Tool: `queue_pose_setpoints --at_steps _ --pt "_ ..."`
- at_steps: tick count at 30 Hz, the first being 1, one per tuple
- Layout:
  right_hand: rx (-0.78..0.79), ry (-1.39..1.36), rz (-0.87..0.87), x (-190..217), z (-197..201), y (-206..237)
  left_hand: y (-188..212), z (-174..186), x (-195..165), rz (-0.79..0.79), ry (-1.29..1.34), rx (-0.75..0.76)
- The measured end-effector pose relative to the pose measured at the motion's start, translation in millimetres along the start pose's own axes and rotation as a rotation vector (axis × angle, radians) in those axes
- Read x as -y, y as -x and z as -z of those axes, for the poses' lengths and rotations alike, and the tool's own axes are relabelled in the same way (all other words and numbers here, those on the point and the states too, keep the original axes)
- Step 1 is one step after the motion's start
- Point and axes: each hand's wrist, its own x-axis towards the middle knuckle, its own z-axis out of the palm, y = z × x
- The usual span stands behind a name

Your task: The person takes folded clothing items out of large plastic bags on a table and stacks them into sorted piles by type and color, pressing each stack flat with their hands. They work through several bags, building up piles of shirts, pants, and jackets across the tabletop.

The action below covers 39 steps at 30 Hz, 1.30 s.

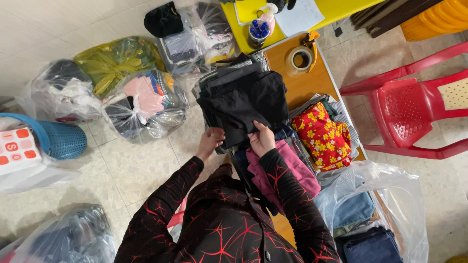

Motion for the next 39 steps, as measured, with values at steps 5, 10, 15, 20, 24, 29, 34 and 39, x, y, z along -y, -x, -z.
queue_pose_setpoints --at_steps 5,10,15,20,24,29,34,39 --pt "0.035 -0.012 -0.022 2.1 -4.5 3.9 5.5 -23.0 39.3 -0.109 -0.248 -0.089" --pt "0.018 -0.037 -0.057 3.8 -2.7 5.2 1.1 -32.9 31.9 -0.011 -0.181 -0.186" --pt "0.025 -0.024 -0.061 3.9 -0.3 3.8 -5.7 -25.8 8.3 0.187 -0.141 0.036" --pt "-0.016 -0.032 -0.033 -1.7 1.5 5.3 -15.1 -29.8 6.0 0.207 0.178 0.004" --pt "0.007 0.008 -0.021 -8.9 3.7 9.0 -17.0 -31.0 7.9 0.164 0.34 -0.039" --pt "-0.073 0.239 -0.006 -19.1 7.8 18.1 -21.1 -24.6 -0.2 0.076 0.465 0.147" --pt "-0.138 0.37 0.057 -41.0 13.7 53.3 -27.1 -18.9 -4.5 0.213 0.664 0.142" --pt "-0.267 0.149 -0.12 -53.2 16.7 60.2 -36.9 -10.7 -4.3 0.235 0.879 0.269"
